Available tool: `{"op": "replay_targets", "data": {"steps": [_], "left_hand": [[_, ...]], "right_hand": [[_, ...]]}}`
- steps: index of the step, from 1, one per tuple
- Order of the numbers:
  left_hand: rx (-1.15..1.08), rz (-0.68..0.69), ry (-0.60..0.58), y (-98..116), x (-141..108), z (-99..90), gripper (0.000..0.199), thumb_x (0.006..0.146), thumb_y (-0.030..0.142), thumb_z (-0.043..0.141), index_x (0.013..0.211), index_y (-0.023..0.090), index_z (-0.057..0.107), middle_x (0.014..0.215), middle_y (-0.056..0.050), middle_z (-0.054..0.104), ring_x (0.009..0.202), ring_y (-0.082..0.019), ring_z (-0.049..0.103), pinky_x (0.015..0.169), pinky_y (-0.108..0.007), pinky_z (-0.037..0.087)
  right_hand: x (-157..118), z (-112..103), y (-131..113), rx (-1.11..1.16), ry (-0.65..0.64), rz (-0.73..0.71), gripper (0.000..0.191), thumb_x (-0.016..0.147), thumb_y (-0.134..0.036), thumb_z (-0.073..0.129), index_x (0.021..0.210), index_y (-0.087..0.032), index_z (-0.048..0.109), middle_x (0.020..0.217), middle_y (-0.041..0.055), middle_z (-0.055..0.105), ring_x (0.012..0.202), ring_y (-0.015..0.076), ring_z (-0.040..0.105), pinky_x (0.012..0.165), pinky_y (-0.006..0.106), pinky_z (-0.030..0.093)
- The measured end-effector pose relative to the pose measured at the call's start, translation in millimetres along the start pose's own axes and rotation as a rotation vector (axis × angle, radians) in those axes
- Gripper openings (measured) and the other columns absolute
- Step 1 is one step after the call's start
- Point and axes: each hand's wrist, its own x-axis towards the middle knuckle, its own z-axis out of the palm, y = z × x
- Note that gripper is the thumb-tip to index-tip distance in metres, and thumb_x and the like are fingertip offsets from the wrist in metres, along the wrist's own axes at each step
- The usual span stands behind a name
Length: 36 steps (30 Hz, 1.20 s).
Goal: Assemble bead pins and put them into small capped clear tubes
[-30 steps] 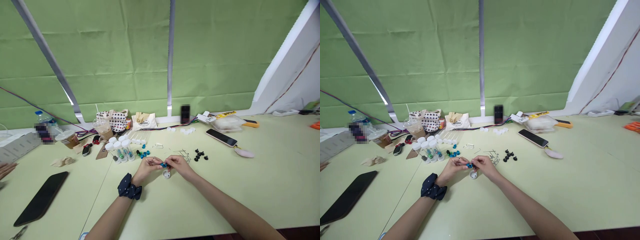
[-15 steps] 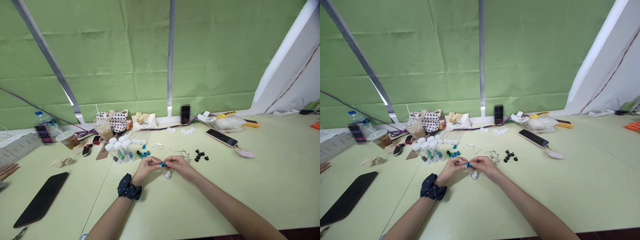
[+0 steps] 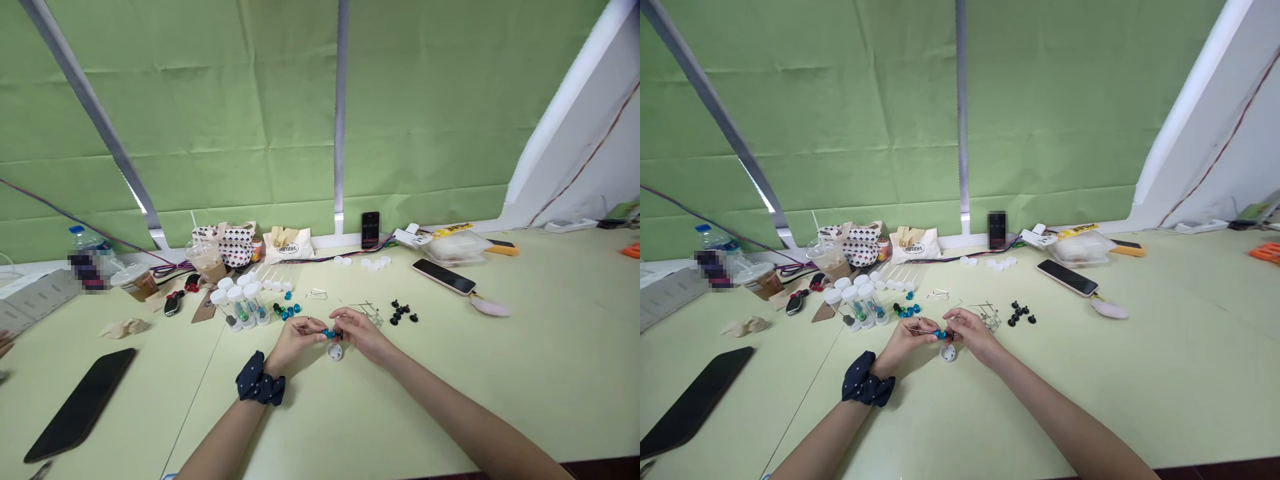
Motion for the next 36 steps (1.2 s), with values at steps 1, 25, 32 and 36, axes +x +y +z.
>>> {"op": "replay_targets", "data": {"steps": [1, 25, 32, 36], "left_hand": [[-0.002, 0.001, 0.006, 0.0, 0.0, 0.1, 0.016, 0.057, 0.020, 0.079, 0.064, 0.012, 0.067, 0.083, -0.009, 0.069, 0.078, -0.019, 0.064, 0.075, -0.032, 0.049], [0.003, 0.019, -0.022, -0.4, -0.7, -0.4, 0.013, 0.060, 0.018, 0.078, 0.065, 0.012, 0.067, 0.083, -0.009, 0.069, 0.078, -0.018, 0.064, 0.075, -0.031, 0.048], [0.004, 0.020, -0.039, -2.9, -0.3, -1.3, 0.014, 0.059, 0.019, 0.078, 0.065, 0.012, 0.067, 0.083, -0.009, 0.069, 0.077, -0.018, 0.064, 0.076, -0.032, 0.049], [0.004, 0.011, -0.058, -0.8, -0.3, -1.1, 0.015, 0.059, 0.020, 0.078, 0.064, 0.012, 0.067, 0.083, -0.009, 0.069, 0.077, -0.019, 0.064, 0.076, -0.033, 0.049]], "right_hand": [[0.2, 0.0, 0.0, 0.000, -0.011, -0.003, 0.033, 0.070, -0.039, 0.069, 0.094, -0.019, 0.058, 0.071, -0.0011, 0.059, 0.065, 0.0144, 0.060, 0.070, 0.033, 0.047], [0.1, -2.1, 2.7, -0.024, -0.062, -0.020, 0.034, 0.072, -0.035, 0.069, 0.099, -0.020, 0.055, 0.072, -0.0018, 0.058, 0.066, 0.0143, 0.060, 0.072, 0.032, 0.046], [-1.0, -0.7, 0.2, -0.029, -0.063, -0.013, 0.034, 0.072, -0.035, 0.069, 0.099, -0.020, 0.056, 0.071, -0.0020, 0.057, 0.064, 0.0140, 0.060, 0.070, 0.032, 0.046], [-1.1, -0.9, 0.1, -0.002, -0.060, 0.002, 0.030, 0.077, -0.039, 0.062, 0.098, -0.019, 0.055, 0.070, -0.0011, 0.058, 0.063, 0.0144, 0.060, 0.069, 0.033, 0.046]]}}
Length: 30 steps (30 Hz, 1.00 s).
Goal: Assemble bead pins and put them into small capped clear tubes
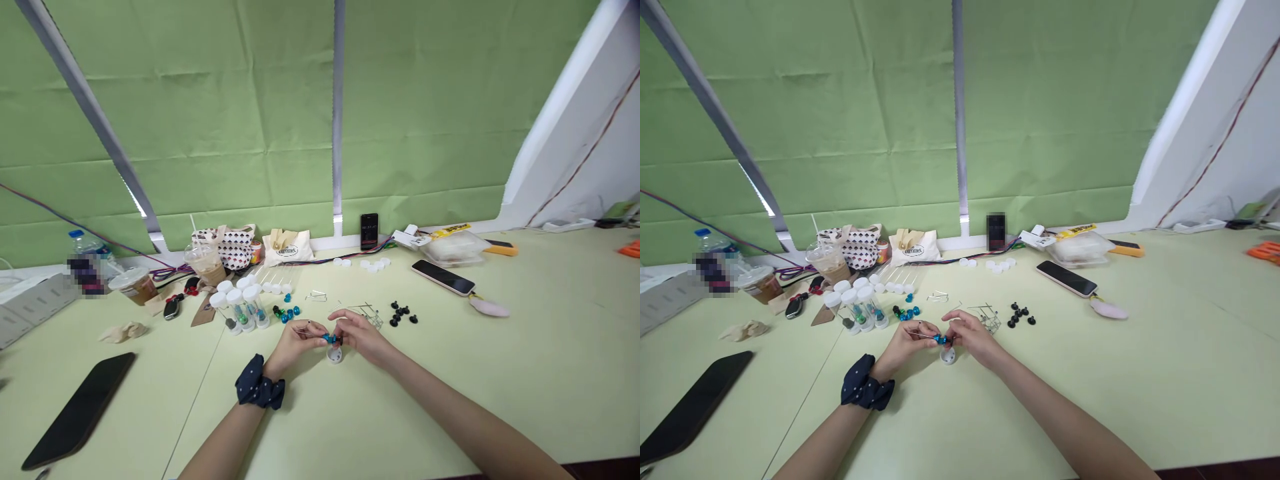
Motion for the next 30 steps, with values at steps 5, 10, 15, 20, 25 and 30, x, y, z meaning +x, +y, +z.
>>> {"op": "replay_targets", "data": {"steps": [5, 10, 15, 20, 25, 30], "left_hand": [[0.004, -0.001, 0.009, 0.2, -0.2, 0.8, 0.015, 0.059, 0.020, 0.078, 0.065, 0.012, 0.066, 0.083, -0.009, 0.069, 0.077, -0.018, 0.064, 0.075, -0.032, 0.048], [0.008, -0.009, 0.000, -0.1, -0.8, 1.6, 0.017, 0.060, 0.021, 0.077, 0.067, 0.011, 0.066, 0.084, -0.010, 0.069, 0.077, -0.019, 0.064, 0.074, -0.033, 0.049], [-0.001, -0.025, -0.002, 1.1, -1.0, 2.0, 0.018, 0.059, 0.024, 0.078, 0.066, 0.012, 0.067, 0.083, -0.010, 0.069, 0.077, -0.020, 0.065, 0.075, -0.034, 0.049], [-0.021, -0.033, 0.001, 1.1, -1.3, 2.2, 0.020, 0.058, 0.024, 0.079, 0.064, 0.011, 0.066, 0.084, -0.010, 0.069, 0.076, -0.020, 0.065, 0.075, -0.034, 0.049], [-0.042, -0.038, 0.003, 2.6, -1.3, 3.0, 0.020, 0.057, 0.024, 0.080, 0.065, 0.011, 0.066, 0.082, -0.010, 0.070, 0.075, -0.020, 0.065, 0.074, -0.034, 0.049], [-0.034, -0.033, -0.004, 3.0, -1.0, 2.1, 0.019, 0.058, 0.023, 0.079, 0.065, 0.012, 0.066, 0.083, -0.010, 0.070, 0.076, -0.020, 0.065, 0.074, -0.034, 0.048]], "right_hand": [[0.4, 0.0, 1.4, -0.025, -0.007, -0.007, 0.034, 0.073, -0.038, 0.067, 0.099, -0.019, 0.054, 0.071, -0.0015, 0.058, 0.065, 0.0145, 0.060, 0.070, 0.032, 0.047], [-0.2, -0.5, 1.2, -0.032, -0.020, -0.007, 0.036, 0.073, -0.039, 0.067, 0.100, -0.019, 0.054, 0.073, -0.0003, 0.060, 0.066, 0.0144, 0.060, 0.071, 0.032, 0.046], [-0.6, -1.5, 0.5, -0.032, -0.022, -0.005, 0.036, 0.076, -0.043, 0.063, 0.102, -0.020, 0.054, 0.073, 0.0001, 0.060, 0.065, 0.0150, 0.060, 0.070, 0.034, 0.047], [-1.4, -0.5, -1.7, -0.046, -0.049, -0.025, 0.036, 0.074, -0.038, 0.066, 0.102, -0.020, 0.053, 0.073, -0.0011, 0.059, 0.066, 0.0150, 0.061, 0.072, 0.034, 0.046], [-1.1, -0.7, -1.7, -0.065, -0.051, -0.019, 0.040, 0.071, -0.037, 0.069, 0.103, -0.020, 0.053, 0.073, -0.0013, 0.059, 0.067, 0.0153, 0.061, 0.073, 0.034, 0.046], [-1.0, -1.2, -1.5, -0.061, -0.039, -0.018, 0.038, 0.073, -0.039, 0.067, 0.102, -0.020, 0.053, 0.072, -0.0013, 0.059, 0.067, 0.0155, 0.062, 0.072, 0.034, 0.047]]}}
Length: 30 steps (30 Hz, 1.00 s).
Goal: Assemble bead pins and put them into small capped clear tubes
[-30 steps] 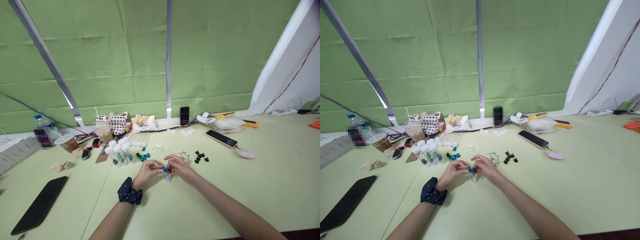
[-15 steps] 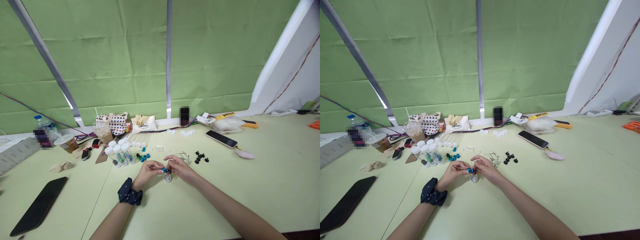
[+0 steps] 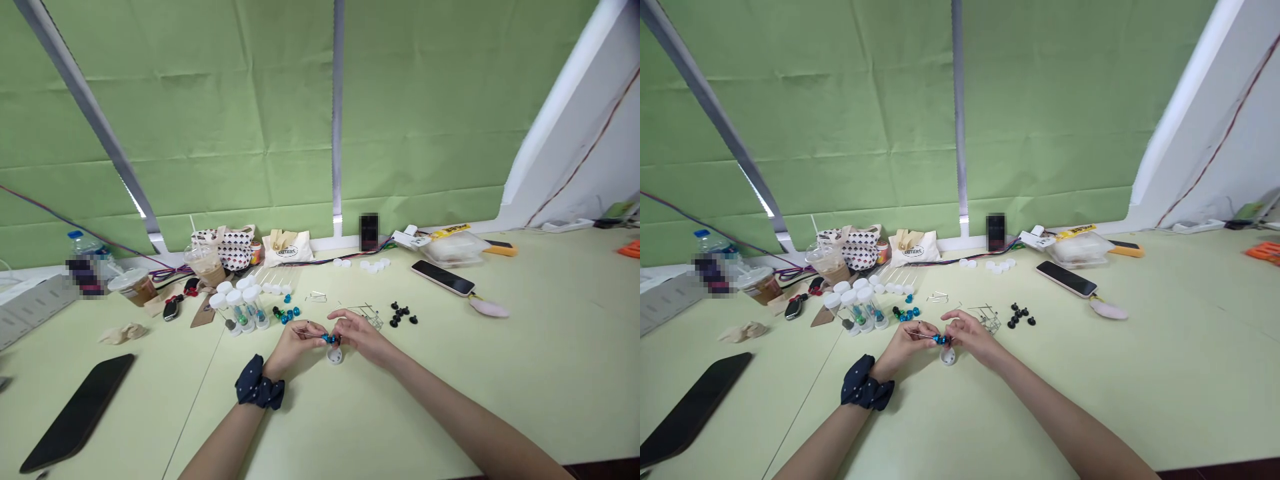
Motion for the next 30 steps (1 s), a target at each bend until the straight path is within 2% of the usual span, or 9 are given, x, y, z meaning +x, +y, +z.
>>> {"op": "replay_targets", "data": {"steps": [5, 9, 13, 17, 20, 24, 27, 30], "left_hand": [[0.020, -0.005, -0.003, -0.9, 0.4, -1.7, 0.018, 0.059, 0.022, 0.079, 0.066, 0.012, 0.067, 0.082, -0.010, 0.070, 0.076, -0.020, 0.065, 0.073, -0.033, 0.048], [0.022, -0.005, 0.016, -1.2, 0.1, -1.6, 0.019, 0.057, 0.023, 0.080, 0.064, 0.012, 0.066, 0.081, -0.010, 0.070, 0.075, -0.020, 0.065, 0.073, -0.033, 0.048], [0.017, -0.005, 0.000, -0.7, -0.1, -0.6, 0.018, 0.058, 0.024, 0.079, 0.065, 0.012, 0.067, 0.082, -0.010, 0.070, 0.077, -0.020, 0.065, 0.075, -0.034, 0.048], [0.020, 0.000, -0.004, 0.1, 0.0, 0.0, 0.016, 0.059, 0.022, 0.078, 0.065, 0.012, 0.067, 0.082, -0.010, 0.070, 0.075, -0.019, 0.065, 0.074, -0.033, 0.049], [0.033, 0.006, -0.002, 0.0, -0.3, 0.5, 0.017, 0.059, 0.022, 0.078, 0.065, 0.012, 0.067, 0.081, -0.010, 0.069, 0.075, -0.019, 0.065, 0.074, -0.033, 0.049], [0.036, 0.015, 0.019, -1.2, -0.5, -0.2, 0.018, 0.058, 0.023, 0.079, 0.065, 0.012, 0.066, 0.082, -0.010, 0.069, 0.076, -0.020, 0.065, 0.074, -0.034, 0.049], [0.040, 0.015, 0.014, -1.9, -0.2, -1.3, 0.018, 0.059, 0.024, 0.079, 0.066, 0.012, 0.067, 0.082, -0.010, 0.069, 0.077, -0.021, 0.065, 0.075, -0.035, 0.049], [0.040, 0.016, 0.014, -1.9, 0.0, -1.8, 0.018, 0.059, 0.024, 0.079, 0.066, 0.012, 0.067, 0.082, -0.010, 0.069, 0.076, -0.020, 0.065, 0.074, -0.034, 0.049]], "right_hand": [[0.0, 0.5, 0.1, 0.009, 0.007, 0.008, 0.033, 0.076, -0.039, 0.064, 0.100, -0.020, 0.053, 0.072, -0.0010, 0.059, 0.065, 0.0153, 0.061, 0.071, 0.034, 0.046], [-0.2, 1.5, -1.6, -0.022, -0.009, 0.005, 0.039, 0.070, -0.035, 0.070, 0.102, -0.020, 0.054, 0.074, -0.0009, 0.060, 0.068, 0.0155, 0.061, 0.073, 0.034, 0.046], [-0.4, 2.1, -1.9, 0.009, 0.023, 0.019, 0.032, 0.076, -0.041, 0.062, 0.099, -0.020, 0.054, 0.073, 0.0000, 0.060, 0.066, 0.0148, 0.061, 0.071, 0.034, 0.046], [-0.6, 2.0, -1.6, -0.013, 0.002, -0.005, 0.037, 0.071, -0.036, 0.069, 0.101, -0.020, 0.053, 0.073, -0.0005, 0.060, 0.068, 0.0148, 0.060, 0.071, 0.032, 0.046], [-1.0, 2.1, -2.3, 0.004, 0.018, 0.010, 0.032, 0.076, -0.040, 0.063, 0.099, -0.020, 0.053, 0.072, -0.0006, 0.059, 0.067, 0.0150, 0.060, 0.071, 0.033, 0.047], [-1.2, 2.8, -3.0, -0.014, 0.008, 0.010, 0.038, 0.071, -0.037, 0.069, 0.101, -0.020, 0.054, 0.073, -0.0010, 0.059, 0.068, 0.0153, 0.061, 0.073, 0.034, 0.047], [-0.7, 3.4, -2.5, 0.012, 0.027, 0.018, 0.033, 0.074, -0.040, 0.064, 0.099, -0.020, 0.054, 0.074, -0.0002, 0.060, 0.068, 0.0156, 0.061, 0.072, 0.034, 0.047], [-0.2, 3.4, -1.7, -0.006, 0.016, 0.010, 0.037, 0.072, -0.037, 0.068, 0.101, -0.020, 0.053, 0.074, -0.0006, 0.060, 0.069, 0.0157, 0.062, 0.072, 0.034, 0.047]]}}
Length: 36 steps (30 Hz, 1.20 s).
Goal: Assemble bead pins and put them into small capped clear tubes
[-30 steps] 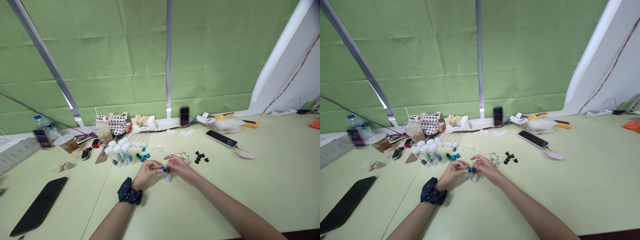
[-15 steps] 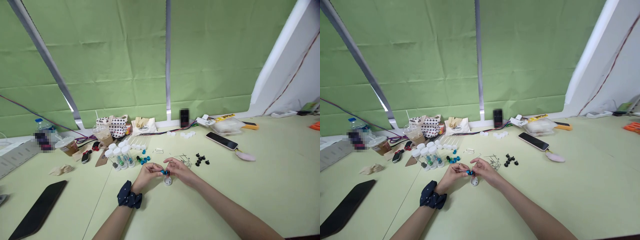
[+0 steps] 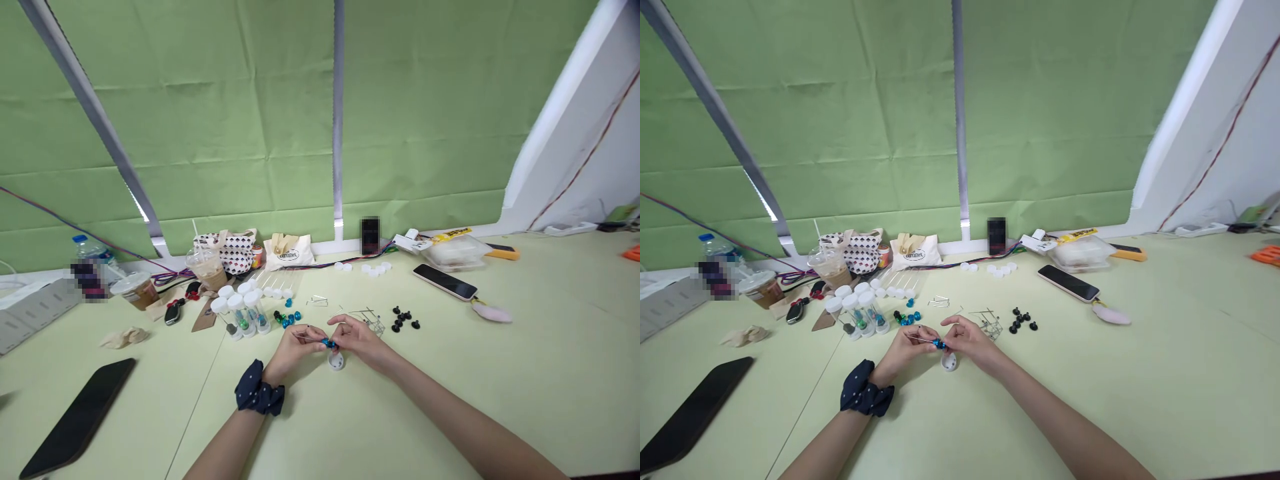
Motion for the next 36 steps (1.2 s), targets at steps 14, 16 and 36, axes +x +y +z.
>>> {"op": "replay_targets", "data": {"steps": [14, 16, 36], "left_hand": [[-0.024, 0.000, -0.012, 3.6, -1.0, 2.2, 0.014, 0.060, 0.019, 0.077, 0.066, 0.012, 0.066, 0.082, -0.009, 0.069, 0.076, -0.018, 0.064, 0.074, -0.032, 0.049], [-0.027, 0.000, -0.016, 3.6, -1.1, 2.4, 0.015, 0.060, 0.019, 0.078, 0.066, 0.012, 0.066, 0.082, -0.009, 0.069, 0.075, -0.018, 0.064, 0.074, -0.032, 0.049], [0.000, 0.010, -0.015, 0.0, -0.5, 0.8, 0.016, 0.060, 0.021, 0.078, 0.066, 0.012, 0.066, 0.083, -0.010, 0.069, 0.077, -0.020, 0.065, 0.075, -0.035, 0.049]], "right_hand": [[0.6, -2.0, 3.7, 0.006, -0.012, -0.019, 0.033, 0.075, -0.035, 0.065, 0.102, -0.020, 0.054, 0.074, -0.0007, 0.059, 0.069, 0.0150, 0.061, 0.072, 0.033, 0.047], [0.4, -1.8, 3.3, -0.004, -0.017, -0.023, 0.035, 0.073, -0.034, 0.068, 0.102, -0.020, 0.054, 0.073, -0.0012, 0.059, 0.068, 0.0148, 0.061, 0.072, 0.033, 0.047], [-0.6, 0.3, 0.6, -0.037, -0.003, -0.015, 0.035, 0.074, -0.039, 0.065, 0.101, -0.021, 0.054, 0.075, -0.0006, 0.058, 0.069, 0.0142, 0.059, 0.071, 0.032, 0.047]]}}
